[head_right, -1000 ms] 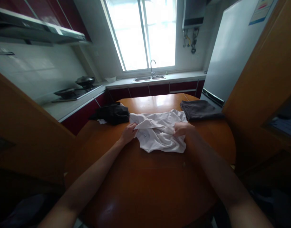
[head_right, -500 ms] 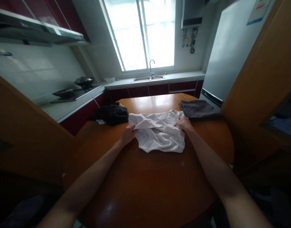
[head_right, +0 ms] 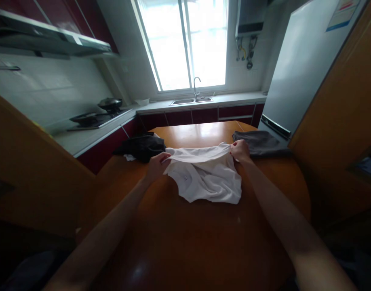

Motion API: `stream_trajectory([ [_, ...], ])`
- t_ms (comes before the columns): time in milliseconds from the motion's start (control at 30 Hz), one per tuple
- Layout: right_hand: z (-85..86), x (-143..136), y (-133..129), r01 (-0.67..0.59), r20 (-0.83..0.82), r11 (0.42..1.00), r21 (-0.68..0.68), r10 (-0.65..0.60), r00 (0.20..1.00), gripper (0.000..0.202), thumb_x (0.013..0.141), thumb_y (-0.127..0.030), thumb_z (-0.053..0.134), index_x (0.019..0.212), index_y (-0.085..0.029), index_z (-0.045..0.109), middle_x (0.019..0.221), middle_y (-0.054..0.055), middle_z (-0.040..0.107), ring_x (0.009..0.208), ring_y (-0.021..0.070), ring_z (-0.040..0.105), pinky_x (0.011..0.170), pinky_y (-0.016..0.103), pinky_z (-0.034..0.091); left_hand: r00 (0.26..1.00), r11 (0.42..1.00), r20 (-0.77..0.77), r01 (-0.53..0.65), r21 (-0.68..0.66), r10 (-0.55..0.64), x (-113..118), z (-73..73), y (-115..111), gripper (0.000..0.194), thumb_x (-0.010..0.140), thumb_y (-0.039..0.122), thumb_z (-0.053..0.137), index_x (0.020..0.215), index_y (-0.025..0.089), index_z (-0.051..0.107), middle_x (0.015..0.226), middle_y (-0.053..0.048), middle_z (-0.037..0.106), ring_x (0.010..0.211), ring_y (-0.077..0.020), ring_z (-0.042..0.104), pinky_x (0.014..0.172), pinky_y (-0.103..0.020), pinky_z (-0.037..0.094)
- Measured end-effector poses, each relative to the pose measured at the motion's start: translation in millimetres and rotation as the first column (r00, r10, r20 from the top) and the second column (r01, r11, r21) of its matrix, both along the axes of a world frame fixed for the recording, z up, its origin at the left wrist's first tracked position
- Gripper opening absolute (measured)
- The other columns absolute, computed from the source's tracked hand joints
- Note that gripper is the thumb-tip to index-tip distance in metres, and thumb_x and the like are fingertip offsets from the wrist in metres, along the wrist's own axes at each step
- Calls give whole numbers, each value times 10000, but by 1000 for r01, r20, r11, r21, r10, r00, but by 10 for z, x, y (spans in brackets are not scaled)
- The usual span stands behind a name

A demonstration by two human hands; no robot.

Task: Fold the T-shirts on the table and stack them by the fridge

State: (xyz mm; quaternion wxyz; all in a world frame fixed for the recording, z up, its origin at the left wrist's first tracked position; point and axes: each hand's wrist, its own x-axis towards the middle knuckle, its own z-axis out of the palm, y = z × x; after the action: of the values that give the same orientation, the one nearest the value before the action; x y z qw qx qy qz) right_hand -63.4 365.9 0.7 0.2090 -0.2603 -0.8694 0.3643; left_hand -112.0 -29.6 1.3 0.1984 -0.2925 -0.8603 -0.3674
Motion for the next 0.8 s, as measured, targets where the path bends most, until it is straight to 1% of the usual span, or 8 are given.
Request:
stream_trajectory([
  [100, 219, -326, 39, -47, -104, 991, -125, 34, 994, 155, 939, -204, 576, 904, -134, 709, 701, 96, 732, 601, 188, 722, 602, 261, 579, 994, 998, 86, 62, -7, -61, -239, 245, -96, 314, 838, 462, 646, 912, 169, 729, 740, 3, 676, 637, -140, 560, 606, -238, 442],
  [233, 608, -947, -58, -85, -131, 996, 40, 90, 987, 175, 948, -206, 579, 953, -96, 715, 837, 151, 748, 823, 231, 749, 813, 322, 587, 974, 991, 191, 131, -31, -123, -690, 554, -215, 375, 822, 520, 666, 875, 155, 736, 787, -28, 704, 689, -161, 597, 621, -247, 452],
  [300, 762, -1265, -184, -203, -142, 964, 174, 228, 963, 252, 959, -183, 553, 1087, -26, 702, 1060, 210, 735, 1052, 258, 708, 982, 349, 512, 984, 1000, 175, 28, 1, -27, -957, 656, -277, 343, 837, 486, 659, 881, 154, 734, 808, -29, 706, 706, -160, 603, 646, -251, 460],
  [367, 829, -1516, -350, -345, -145, 902, 261, 390, 909, 383, 949, -167, 573, 1296, -10, 618, 1318, 208, 644, 1258, 246, 600, 1100, 329, 405, 974, 985, 168, -165, 52, 154, -1217, 697, -346, 311, 878, 430, 623, 932, 141, 722, 829, -35, 704, 711, -157, 602, 662, -258, 467],
  [467, 740, -1684, -605, -482, -106, 819, 311, 534, 839, 569, 916, -172, 642, 1465, -111, 504, 1536, 143, 483, 1403, 206, 468, 1175, 306, 325, 912, 917, 171, -390, 84, 372, -1486, 629, -453, 269, 881, 292, 616, 1067, 111, 683, 933, -82, 707, 809, -192, 631, 773, -313, 500],
  [567, 526, -1607, -733, -535, -25, 762, 365, 582, 813, 434, 938, -153, 590, 1371, -139, 612, 1530, 133, 495, 1395, 209, 479, 1193, 353, 319, 892, 892, 7, -451, -14, 452, -1490, 443, -505, 384, 810, 176, 657, 1193, 148, 643, 1170, -137, 663, 1089, -279, 613, 996, -417, 465],
  [700, 316, -1315, -610, -533, 93, 734, 420, 550, 830, 264, 930, -161, 582, 1128, -170, 756, 1361, 105, 650, 1266, 226, 589, 1142, 354, 377, 920, 916, -204, -369, -158, 335, -1131, 161, -422, 448, 838, 157, 589, 1283, 203, 601, 1333, -128, 579, 1267, -329, 516, 1094, -491, 405],
  [800, 254, -996, -461, -493, 182, 777, 391, 460, 869, 240, 917, -193, 610, 1098, -166, 764, 1217, 110, 725, 1169, 232, 642, 1060, 316, 433, 961, 937, -226, -220, -271, 161, -789, -20, -345, 433, 856, 149, 540, 1279, 211, 607, 1321, -107, 595, 1264, -309, 520, 1111, -478, 388],
])
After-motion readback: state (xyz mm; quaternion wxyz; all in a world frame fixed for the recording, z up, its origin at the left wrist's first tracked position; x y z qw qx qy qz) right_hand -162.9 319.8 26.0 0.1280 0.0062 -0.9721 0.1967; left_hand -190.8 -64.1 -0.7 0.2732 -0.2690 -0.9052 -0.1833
